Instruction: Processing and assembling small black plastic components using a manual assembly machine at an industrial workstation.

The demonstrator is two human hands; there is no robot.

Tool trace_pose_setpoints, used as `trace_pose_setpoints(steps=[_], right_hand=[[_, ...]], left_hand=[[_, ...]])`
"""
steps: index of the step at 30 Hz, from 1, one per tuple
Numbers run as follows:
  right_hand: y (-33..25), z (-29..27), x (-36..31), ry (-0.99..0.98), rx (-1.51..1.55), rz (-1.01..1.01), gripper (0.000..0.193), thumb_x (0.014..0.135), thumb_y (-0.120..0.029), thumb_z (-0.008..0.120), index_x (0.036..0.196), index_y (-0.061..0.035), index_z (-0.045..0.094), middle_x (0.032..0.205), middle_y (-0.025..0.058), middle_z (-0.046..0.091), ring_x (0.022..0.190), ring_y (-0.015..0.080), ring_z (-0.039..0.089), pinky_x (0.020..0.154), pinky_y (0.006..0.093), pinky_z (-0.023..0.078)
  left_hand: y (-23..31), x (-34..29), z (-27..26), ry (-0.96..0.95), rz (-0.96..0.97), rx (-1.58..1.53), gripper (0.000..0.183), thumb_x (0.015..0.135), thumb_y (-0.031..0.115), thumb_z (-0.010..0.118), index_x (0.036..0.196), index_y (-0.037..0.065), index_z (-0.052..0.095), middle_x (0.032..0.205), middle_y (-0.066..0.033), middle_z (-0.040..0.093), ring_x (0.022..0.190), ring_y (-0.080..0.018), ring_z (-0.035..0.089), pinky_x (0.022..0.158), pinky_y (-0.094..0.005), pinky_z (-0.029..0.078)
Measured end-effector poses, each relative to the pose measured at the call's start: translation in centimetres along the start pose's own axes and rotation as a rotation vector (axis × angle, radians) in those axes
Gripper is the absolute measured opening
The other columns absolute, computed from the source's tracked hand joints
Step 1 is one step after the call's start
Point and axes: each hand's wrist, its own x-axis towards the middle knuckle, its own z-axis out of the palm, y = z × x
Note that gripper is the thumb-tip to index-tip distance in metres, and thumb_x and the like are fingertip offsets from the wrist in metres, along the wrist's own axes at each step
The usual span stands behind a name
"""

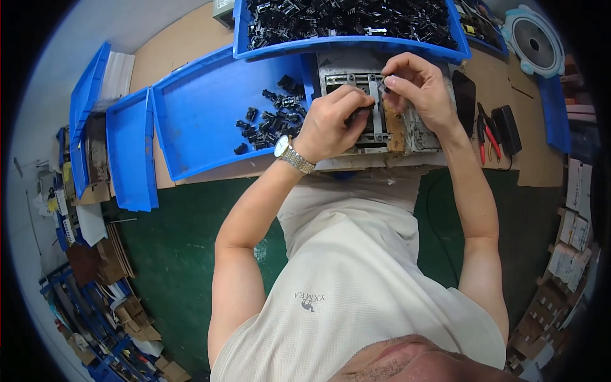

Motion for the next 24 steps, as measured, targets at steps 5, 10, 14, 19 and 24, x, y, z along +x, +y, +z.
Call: trace_pose_setpoints(steps=[5,10,14,19,24], right_hand=[[-0.3,0.1,0.0,-0.002,0.011,0.031,0.018,0.095,-0.007,0.069,0.113,-0.0021,0.066,0.082,0.0026,0.070,0.064,0.0053,0.062,0.060,0.0190,0.051],[0.7,-0.2,0.1,0.119,-0.242,-0.073,0.023,0.092,-0.004,0.072,0.114,-0.0018,0.066,0.093,0.0015,0.069,0.069,0.0023,0.058,0.061,0.0183,0.049],[1.6,0.5,-0.1,0.158,-0.320,-0.136,0.021,0.091,-0.002,0.073,0.109,-0.0027,0.064,0.095,-0.0014,0.066,0.076,0.0012,0.059,0.065,0.0174,0.049],[1.2,1.4,-0.5,0.176,-0.482,-0.161,0.022,0.091,-0.003,0.074,0.109,-0.0014,0.063,0.094,-0.0007,0.068,0.080,0.0025,0.061,0.069,0.0188,0.051],[0.8,1.9,-0.9,0.131,-0.674,-0.201,0.018,0.089,-0.004,0.073,0.105,0.0000,0.064,0.090,0.0032,0.069,0.077,0.0053,0.065,0.068,0.0230,0.052]], left_hand=[[0.0,-0.2,-0.1,-0.007,-0.025,-0.028,0.021,0.081,-0.004,0.071,0.101,0.003,0.069,0.094,-0.0120,0.069,0.080,-0.0308,0.072,0.068,-0.0365,0.059],[0.2,-0.2,-0.1,-0.029,-0.065,-0.029,0.019,0.080,-0.006,0.073,0.098,-0.001,0.069,0.100,-0.0146,0.073,0.087,-0.0289,0.074,0.074,-0.0333,0.060],[0.3,0.1,0.1,0.044,-0.044,-0.031,0.017,0.081,-0.005,0.070,0.098,0.001,0.069,0.093,-0.0126,0.069,0.082,-0.0302,0.072,0.070,-0.0355,0.059],[-0.1,-0.2,0.1,-0.008,-0.060,-0.019,0.018,0.081,-0.002,0.071,0.098,0.001,0.069,0.091,-0.0124,0.069,0.080,-0.0304,0.071,0.069,-0.0369,0.058],[0.2,0.3,-0.2,0.162,-0.101,-0.083,0.018,0.082,-0.003,0.068,0.100,0.001,0.067,0.088,-0.0095,0.067,0.076,-0.0231,0.069,0.065,-0.0325,0.056]])
